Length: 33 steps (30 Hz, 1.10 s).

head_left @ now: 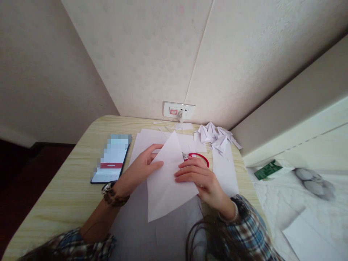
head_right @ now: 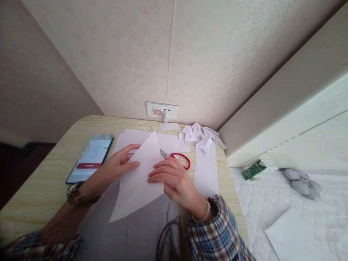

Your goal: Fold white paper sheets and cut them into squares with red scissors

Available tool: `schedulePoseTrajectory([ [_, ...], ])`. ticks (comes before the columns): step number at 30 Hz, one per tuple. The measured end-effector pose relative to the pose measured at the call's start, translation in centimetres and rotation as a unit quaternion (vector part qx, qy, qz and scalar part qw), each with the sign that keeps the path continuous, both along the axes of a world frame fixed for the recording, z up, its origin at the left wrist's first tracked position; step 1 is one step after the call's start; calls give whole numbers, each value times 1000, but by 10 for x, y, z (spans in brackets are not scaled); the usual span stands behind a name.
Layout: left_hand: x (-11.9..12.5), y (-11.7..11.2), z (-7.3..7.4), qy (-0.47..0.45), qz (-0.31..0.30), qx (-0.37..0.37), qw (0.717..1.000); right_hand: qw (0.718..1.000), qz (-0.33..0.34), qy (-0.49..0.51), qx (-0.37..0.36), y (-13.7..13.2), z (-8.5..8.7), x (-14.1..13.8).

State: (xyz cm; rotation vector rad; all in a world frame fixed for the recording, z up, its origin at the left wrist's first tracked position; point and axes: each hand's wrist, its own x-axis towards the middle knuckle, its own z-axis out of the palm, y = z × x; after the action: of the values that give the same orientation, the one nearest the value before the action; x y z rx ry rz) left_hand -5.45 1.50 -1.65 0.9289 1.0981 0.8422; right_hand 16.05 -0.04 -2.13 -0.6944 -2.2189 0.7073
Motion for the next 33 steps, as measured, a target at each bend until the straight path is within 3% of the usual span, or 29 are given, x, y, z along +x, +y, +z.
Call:
schedulePoseTrajectory([
  [3,1,-2,5,-42,-28,-19,999,999,-27,31,-34,2,-1,-1],
  [9,0,-4,7,-104,-66,-23,992,984,-145,71,-73,4,-1,0],
  [14,0,-4,4,-122,-46,10,991,964,-222,96,-112,3,-3,3],
  [25,7,-4,4,-88,5,42,995,950,-157,135,-232,10,-11,4],
  [29,8,-3,7,-111,39,46,992,964,-156,112,-183,9,-13,3],
  [33,9,-3,7,-163,57,40,984,963,-202,134,-119,5,-13,-1],
])
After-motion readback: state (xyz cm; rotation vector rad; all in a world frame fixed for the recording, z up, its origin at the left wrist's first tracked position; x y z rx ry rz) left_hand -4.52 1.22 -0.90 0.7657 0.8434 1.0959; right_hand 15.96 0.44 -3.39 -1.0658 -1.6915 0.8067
